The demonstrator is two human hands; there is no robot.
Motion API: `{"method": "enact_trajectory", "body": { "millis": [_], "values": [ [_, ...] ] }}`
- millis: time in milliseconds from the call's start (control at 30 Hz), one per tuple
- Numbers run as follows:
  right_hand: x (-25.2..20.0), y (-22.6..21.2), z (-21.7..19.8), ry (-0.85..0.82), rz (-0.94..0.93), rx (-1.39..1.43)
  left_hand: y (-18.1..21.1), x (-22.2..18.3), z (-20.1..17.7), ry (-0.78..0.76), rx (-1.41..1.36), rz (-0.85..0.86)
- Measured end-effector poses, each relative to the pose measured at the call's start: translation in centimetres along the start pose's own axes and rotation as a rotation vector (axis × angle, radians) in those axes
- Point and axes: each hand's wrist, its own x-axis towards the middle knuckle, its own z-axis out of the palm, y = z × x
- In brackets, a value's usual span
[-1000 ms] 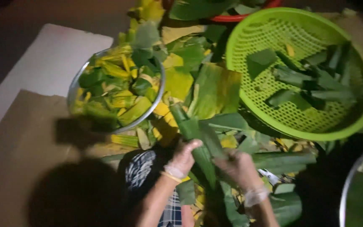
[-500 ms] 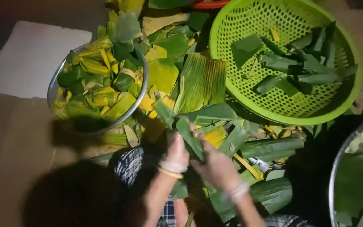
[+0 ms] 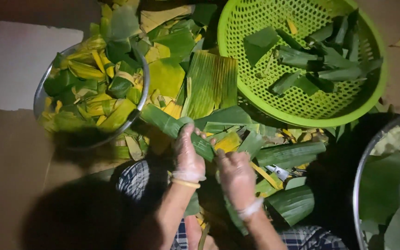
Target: Sorting and preparing banana leaves for food wrapping.
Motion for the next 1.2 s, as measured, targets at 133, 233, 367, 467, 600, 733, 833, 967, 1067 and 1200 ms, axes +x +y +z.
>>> {"method": "enact_trajectory", "body": {
  "millis": [133, 233, 367, 467, 600, 733, 833, 967, 1067, 1200],
  "values": [
    [0.8, -3.7, -3.4, -0.077, -0.080, -0.018, -0.1, 0.3, 0.6, 0.116, -0.034, 0.080],
    [0.6, -2.4, -3.9, -0.242, 0.061, 0.143, -0.6, -1.2, 0.9, 0.084, 0.016, 0.081],
    [2.3, 0.1, -5.9, -0.397, 0.419, 0.701, -2.8, 1.1, -2.2, -0.228, 0.210, 0.025],
    [3.8, 1.2, -8.3, -0.566, 0.790, 1.300, 0.1, -2.9, 0.8, -0.452, 0.090, -0.146],
    [3.7, 2.1, -7.9, -0.542, 0.824, 1.564, 0.1, -5.6, 1.5, -0.458, -0.030, -0.020],
    [3.9, 0.9, -8.7, -0.510, 0.901, 1.575, 1.4, -5.8, 0.5, -0.730, 0.588, 0.511],
    [4.9, -0.7, -9.3, -0.453, 0.972, 1.646, 1.7, -4.8, -0.5, -0.787, 0.727, 0.578],
    [4.8, -3.6, -9.9, -0.308, 1.031, 1.435, -3.2, -5.6, -3.6, -0.320, 0.602, 0.207],
    [4.5, -5.2, -8.0, -0.323, 1.002, 1.346, 0.5, -10.2, 3.3, 0.164, 0.651, -0.195],
    [3.4, 0.3, -7.5, -0.148, 0.289, 0.464, -1.2, -2.4, -3.6, -0.241, 0.632, 0.175]
  ]
}}
